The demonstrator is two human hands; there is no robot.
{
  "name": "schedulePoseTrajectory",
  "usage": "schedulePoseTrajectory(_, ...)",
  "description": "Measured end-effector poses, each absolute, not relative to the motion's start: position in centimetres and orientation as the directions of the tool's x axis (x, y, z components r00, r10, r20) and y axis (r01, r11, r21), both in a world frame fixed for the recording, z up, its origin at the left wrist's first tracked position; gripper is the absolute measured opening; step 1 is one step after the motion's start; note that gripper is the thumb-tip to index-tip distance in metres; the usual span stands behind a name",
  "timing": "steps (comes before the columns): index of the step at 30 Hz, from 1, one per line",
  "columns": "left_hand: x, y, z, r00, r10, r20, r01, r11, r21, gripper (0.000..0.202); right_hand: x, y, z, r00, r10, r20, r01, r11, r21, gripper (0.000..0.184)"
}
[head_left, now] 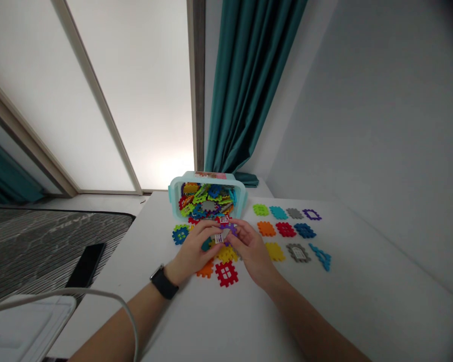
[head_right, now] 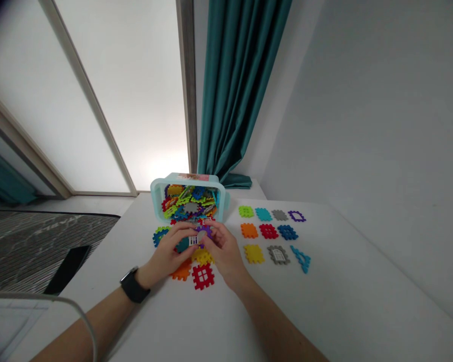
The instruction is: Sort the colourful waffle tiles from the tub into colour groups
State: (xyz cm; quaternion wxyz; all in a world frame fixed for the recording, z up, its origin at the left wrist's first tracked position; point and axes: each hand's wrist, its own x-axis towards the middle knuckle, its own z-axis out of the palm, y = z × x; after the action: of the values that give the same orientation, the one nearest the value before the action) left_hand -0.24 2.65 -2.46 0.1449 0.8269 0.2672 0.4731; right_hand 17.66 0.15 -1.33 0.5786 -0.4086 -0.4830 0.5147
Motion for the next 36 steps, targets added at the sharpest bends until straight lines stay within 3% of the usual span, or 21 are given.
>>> schedulePoseTrajectory(12,0.0,2.4,-2.2,0.318,0.793,0.519,0.174,-0.587,0.791,0.037,18.2,0.5,-1.3,0.059,0.979,0.196,-0.098,0.201,-0.975,0.032)
schedulePoseTrajectory(18,0.9,2.4,-2.5,0.304,0.913,0.270,-0.094,-0.254,0.963,0.038,18.4,0.7,-1.8,0.082,0.978,0.192,-0.039,0.195,-0.980,0.031)
schedulePoseTrajectory(23,1.1,2.4,-2.2,0.309,0.947,0.084,-0.215,-0.017,0.976,0.031,18.3,0.5,-1.8,0.051,0.977,0.209,-0.035,0.211,-0.977,0.030)
schedulePoseTrajectory(32,1.2,2.3,-2.1,0.277,0.961,0.002,-0.244,0.068,0.967,0.033,17.9,0.0,-1.5,-0.100,0.979,0.180,-0.117,0.168,-0.979,0.037)
schedulePoseTrajectory(36,1.3,2.2,-2.1,0.323,0.946,-0.041,-0.304,0.145,0.941,0.034,17.8,0.2,-1.5,-0.052,0.989,0.135,-0.141,0.127,-0.982,0.034)
